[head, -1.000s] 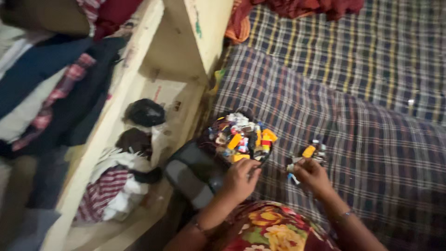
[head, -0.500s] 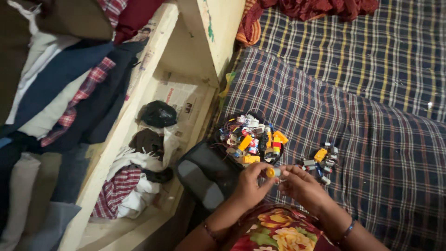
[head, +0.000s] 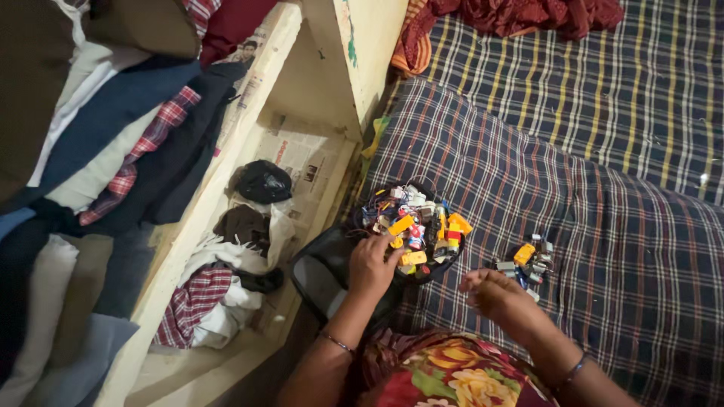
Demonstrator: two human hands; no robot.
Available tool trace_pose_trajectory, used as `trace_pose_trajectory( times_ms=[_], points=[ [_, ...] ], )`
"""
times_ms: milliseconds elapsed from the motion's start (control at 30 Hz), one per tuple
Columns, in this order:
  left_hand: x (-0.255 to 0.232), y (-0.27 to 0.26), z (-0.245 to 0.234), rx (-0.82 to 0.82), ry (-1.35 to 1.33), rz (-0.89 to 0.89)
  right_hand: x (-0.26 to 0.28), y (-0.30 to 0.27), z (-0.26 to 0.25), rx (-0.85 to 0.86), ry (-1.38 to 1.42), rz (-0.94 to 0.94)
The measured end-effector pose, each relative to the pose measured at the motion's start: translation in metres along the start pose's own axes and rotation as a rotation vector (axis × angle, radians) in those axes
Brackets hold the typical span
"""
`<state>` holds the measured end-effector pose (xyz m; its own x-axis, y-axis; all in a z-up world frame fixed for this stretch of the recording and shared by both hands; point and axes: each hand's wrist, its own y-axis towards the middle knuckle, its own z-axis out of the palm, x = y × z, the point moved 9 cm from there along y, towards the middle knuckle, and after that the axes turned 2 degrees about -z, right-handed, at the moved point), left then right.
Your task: The person sorts small plastic blocks on a bed, places them into a black zippered bag, and then puts the bag onto a shelf with folded clothes.
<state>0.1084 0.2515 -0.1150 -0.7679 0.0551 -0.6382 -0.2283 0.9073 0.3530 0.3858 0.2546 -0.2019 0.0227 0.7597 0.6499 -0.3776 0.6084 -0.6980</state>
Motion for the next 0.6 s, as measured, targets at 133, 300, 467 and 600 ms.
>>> trace_pose_trajectory(
  times_ms=[133,300,467,600],
  points=[
    [-0.001,-0.002,0.004,0.059,0.043,0.045,0.005,0.017,-0.052,-0.177,-0.104,-0.024],
    [-0.003,-0.005,0.018,0.119,0.167,0.045,0.02,0.069,-0.155,-0.468,-0.584,-0.42],
    [0.001,-0.015,0.023,0.179,0.281,-0.013,0.012,0.069,-0.15,-0.543,-1.31,-0.615],
    [0.001,-0.016,0.015,0.141,0.332,0.0,0.013,0.056,-0.087,-0.398,-1.525,-0.826]
  ],
)
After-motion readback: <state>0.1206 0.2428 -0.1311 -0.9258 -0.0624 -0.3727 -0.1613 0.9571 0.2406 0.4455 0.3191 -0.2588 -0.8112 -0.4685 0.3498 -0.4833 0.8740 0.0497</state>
